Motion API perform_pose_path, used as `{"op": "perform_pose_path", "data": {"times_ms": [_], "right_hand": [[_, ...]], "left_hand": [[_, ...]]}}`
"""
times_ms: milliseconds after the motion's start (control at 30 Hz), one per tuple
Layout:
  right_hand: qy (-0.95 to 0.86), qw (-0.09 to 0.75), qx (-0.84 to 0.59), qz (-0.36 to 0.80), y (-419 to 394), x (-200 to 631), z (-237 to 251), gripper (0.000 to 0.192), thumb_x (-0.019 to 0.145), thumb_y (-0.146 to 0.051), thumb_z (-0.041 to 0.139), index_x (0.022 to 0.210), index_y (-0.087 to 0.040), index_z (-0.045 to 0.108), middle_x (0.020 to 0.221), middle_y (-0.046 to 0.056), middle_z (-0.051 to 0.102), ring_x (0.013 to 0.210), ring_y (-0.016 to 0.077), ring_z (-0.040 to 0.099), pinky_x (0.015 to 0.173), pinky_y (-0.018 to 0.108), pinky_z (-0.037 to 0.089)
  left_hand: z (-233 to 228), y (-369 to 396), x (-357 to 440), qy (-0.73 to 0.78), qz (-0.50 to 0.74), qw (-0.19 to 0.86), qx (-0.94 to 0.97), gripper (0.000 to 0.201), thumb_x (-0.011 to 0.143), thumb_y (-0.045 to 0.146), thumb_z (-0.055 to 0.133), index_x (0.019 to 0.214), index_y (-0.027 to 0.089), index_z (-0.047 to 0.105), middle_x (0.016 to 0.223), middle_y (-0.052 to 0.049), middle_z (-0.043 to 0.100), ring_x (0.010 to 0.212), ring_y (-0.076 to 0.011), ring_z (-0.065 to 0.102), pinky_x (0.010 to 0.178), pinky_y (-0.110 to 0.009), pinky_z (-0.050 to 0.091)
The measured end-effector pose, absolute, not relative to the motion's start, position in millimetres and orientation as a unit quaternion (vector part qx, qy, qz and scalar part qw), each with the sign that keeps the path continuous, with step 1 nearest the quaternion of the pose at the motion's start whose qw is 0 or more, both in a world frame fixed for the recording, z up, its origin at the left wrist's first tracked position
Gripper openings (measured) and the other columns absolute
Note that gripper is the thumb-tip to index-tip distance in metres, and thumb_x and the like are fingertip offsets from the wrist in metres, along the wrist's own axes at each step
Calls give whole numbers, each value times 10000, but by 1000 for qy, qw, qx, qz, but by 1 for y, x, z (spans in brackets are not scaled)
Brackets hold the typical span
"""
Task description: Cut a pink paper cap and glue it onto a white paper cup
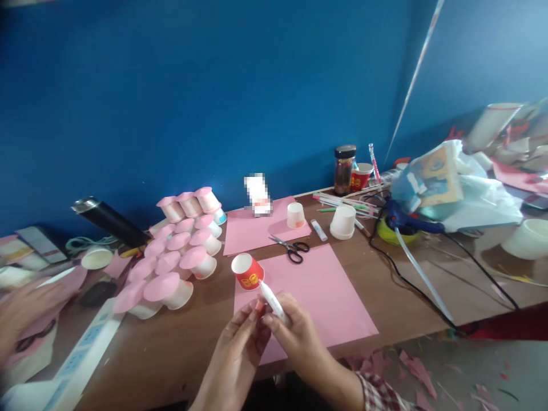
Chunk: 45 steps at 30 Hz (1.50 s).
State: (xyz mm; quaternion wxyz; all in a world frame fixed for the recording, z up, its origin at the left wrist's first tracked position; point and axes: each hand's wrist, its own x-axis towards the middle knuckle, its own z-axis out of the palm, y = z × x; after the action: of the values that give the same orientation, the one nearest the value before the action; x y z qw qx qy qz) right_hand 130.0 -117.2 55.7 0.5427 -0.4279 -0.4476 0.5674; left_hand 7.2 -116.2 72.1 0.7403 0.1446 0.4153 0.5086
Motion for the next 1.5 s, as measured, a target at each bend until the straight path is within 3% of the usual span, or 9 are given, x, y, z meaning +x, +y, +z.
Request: {"op": "perform_pose_path", "data": {"times_ms": [167,333,500,700,867,1000,1133,1267,1500], "right_hand": [[-446,526,-481,542,-115,132,54,317,778,-424,645,995,-194,670,909,67,655,902,227,600,821,353,473],[-490,532,-464,512,-116,131,51,263,787,-406,633,915,-176,642,850,50,627,818,192,600,743,303,489],[-494,547,-491,464,-106,145,59,229,835,-399,551,912,-185,574,833,45,625,763,166,590,682,272,484],[-543,494,-627,262,-44,212,54,237,753,-385,623,860,-185,555,770,35,654,643,165,580,577,252,440],[-586,351,-722,112,3,251,32,224,752,-409,612,778,-189,580,684,26,650,596,168,557,520,240,340],[-605,236,-758,58,16,253,23,275,825,-461,516,840,-196,590,723,44,661,592,169,548,499,242,271],[-607,178,-774,21,20,251,20,310,869,-473,466,908,-191,587,776,75,672,660,199,592,510,259,255],[-610,161,-776,-6,22,253,17,352,880,-510,428,914,-196,584,788,80,673,675,214,604,509,271,249],[-607,163,-778,-8,24,257,10,433,869,-572,397,905,-185,586,755,81,660,633,214,584,502,266,245]], "left_hand": [[66,-118,9,424,486,748,158,220,669,253,764,821,134,656,820,-47,642,716,-90,585,663,-193,467],[61,-119,10,419,470,759,167,228,656,283,772,758,138,629,761,-32,629,655,-76,561,613,-186,442],[62,-120,8,462,440,741,211,340,652,345,765,895,150,628,832,-52,640,649,-88,564,602,-207,447],[63,-111,-24,512,481,618,353,335,730,404,679,941,155,602,831,-54,642,714,-118,576,693,-249,474],[60,-78,-61,556,506,474,458,349,757,427,634,984,166,586,884,-67,648,785,-159,601,726,-288,496],[50,-53,-72,569,521,390,502,379,740,440,638,990,160,586,894,-80,638,847,-200,620,753,-320,504],[39,-45,-71,573,513,352,533,366,723,429,656,970,164,603,905,-86,641,860,-207,620,749,-312,497],[35,-49,-70,571,515,327,549,334,743,392,647,986,168,601,947,-96,648,888,-210,618,753,-307,497],[42,-65,-68,540,498,194,650,167,808,262,568,950,195,625,925,-82,642,853,-196,604,780,-317,483]]}}
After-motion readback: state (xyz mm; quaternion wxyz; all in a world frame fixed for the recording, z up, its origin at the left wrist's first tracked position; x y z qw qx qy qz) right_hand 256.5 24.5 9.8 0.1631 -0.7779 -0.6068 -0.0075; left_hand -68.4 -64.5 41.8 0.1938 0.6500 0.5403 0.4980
